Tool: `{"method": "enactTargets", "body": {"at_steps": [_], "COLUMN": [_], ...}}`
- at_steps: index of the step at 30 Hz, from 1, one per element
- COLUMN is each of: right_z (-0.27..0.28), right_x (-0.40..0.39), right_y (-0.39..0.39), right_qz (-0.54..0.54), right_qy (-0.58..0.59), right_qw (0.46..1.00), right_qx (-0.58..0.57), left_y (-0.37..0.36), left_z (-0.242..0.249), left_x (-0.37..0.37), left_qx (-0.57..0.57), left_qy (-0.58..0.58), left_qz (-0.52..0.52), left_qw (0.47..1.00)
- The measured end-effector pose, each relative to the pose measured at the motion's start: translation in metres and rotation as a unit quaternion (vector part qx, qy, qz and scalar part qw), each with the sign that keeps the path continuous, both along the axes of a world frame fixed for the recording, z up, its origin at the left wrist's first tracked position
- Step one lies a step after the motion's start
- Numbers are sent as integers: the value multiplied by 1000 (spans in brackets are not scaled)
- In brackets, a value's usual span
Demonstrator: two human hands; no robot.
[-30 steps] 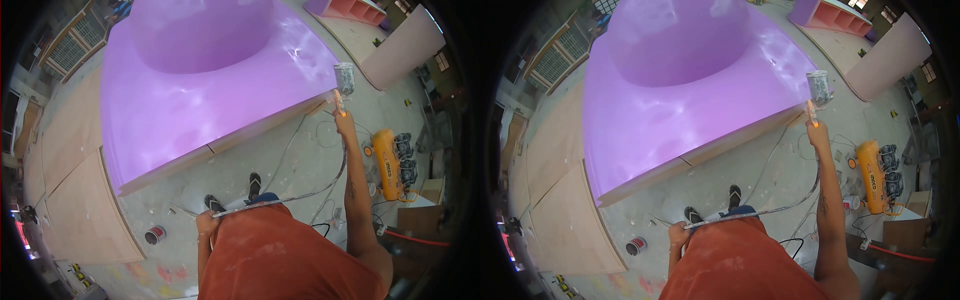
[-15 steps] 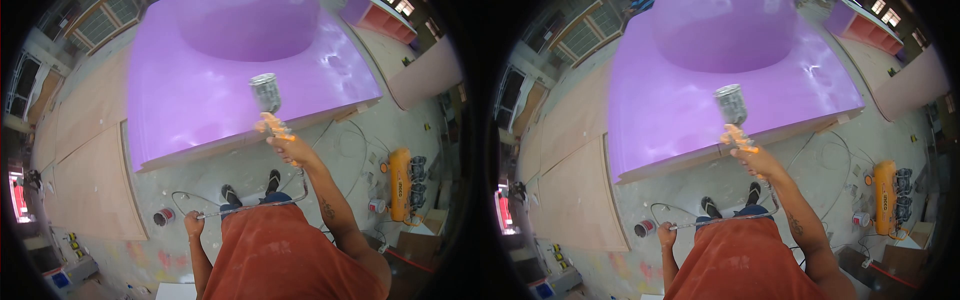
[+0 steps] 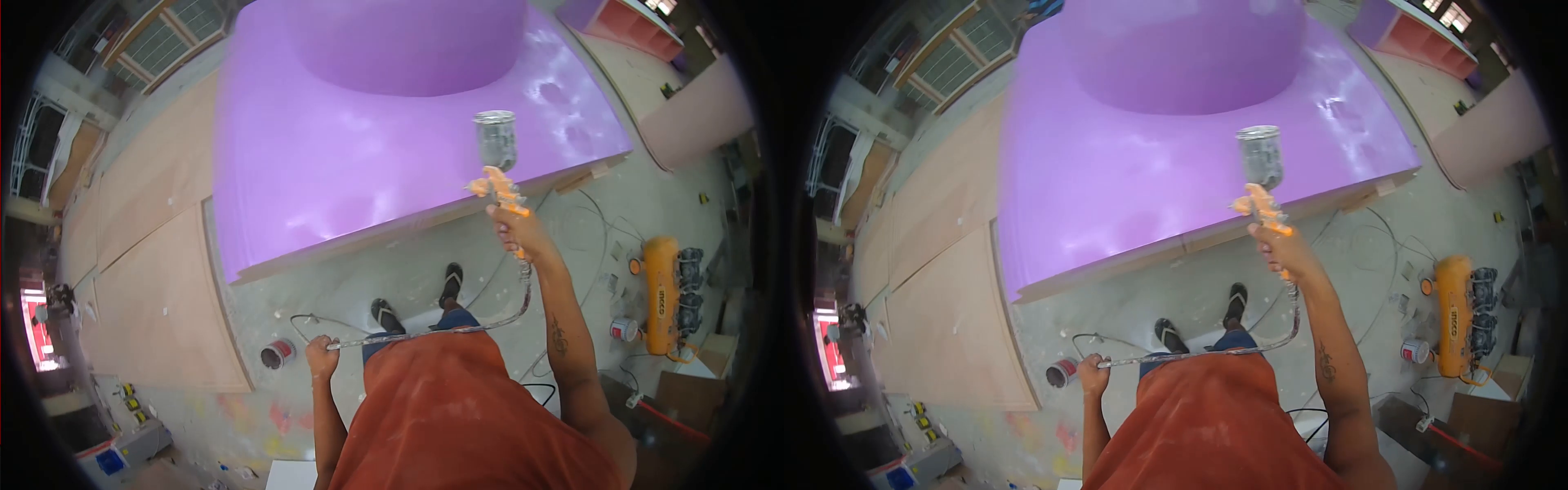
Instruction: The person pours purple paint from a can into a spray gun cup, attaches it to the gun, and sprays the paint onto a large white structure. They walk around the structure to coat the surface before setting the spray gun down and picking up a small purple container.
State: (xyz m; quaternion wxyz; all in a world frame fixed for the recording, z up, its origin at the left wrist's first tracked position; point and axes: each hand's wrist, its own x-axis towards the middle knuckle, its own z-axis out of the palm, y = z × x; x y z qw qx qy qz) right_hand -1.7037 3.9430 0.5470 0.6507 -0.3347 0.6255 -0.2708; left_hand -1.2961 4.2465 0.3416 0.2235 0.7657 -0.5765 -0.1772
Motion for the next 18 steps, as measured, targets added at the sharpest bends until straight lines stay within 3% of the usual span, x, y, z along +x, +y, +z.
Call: {"method": "enactTargets", "body": {"at_steps": [7, 9, 10, 12, 15, 17, 18], "right_z": [-6, -9, -19, -41, -56, -25, -21], "right_x": [-196, -232, -248, -270, -246, -194, -170], "right_y": [-60, -78, -86, -97, -96, -86, -83], "right_qz": [-145, -172, -174, -108, -88, -37, -13], "right_qy": [166, 293, 292, 462, 466, 271, 210], "right_qw": [972, 932, 932, 833, 803, 943, 967], "right_qx": [-84, -125, -124, -284, -361, -191, -147], "left_y": [-88, -107, -112, -119, -118, -109, -101], "left_z": [16, 18, 20, 27, 23, 16, 8], "left_x": [-119, -148, -159, -174, -183, -174, -164], "left_qx": [45, 47, 53, 83, 82, 46, 48], "left_qy": [65, 81, 96, 65, 65, 62, 59], "left_qz": [-68, -85, -96, -99, -65, -28, -17], "left_qw": [995, 992, 989, 989, 992, 997, 997]}}
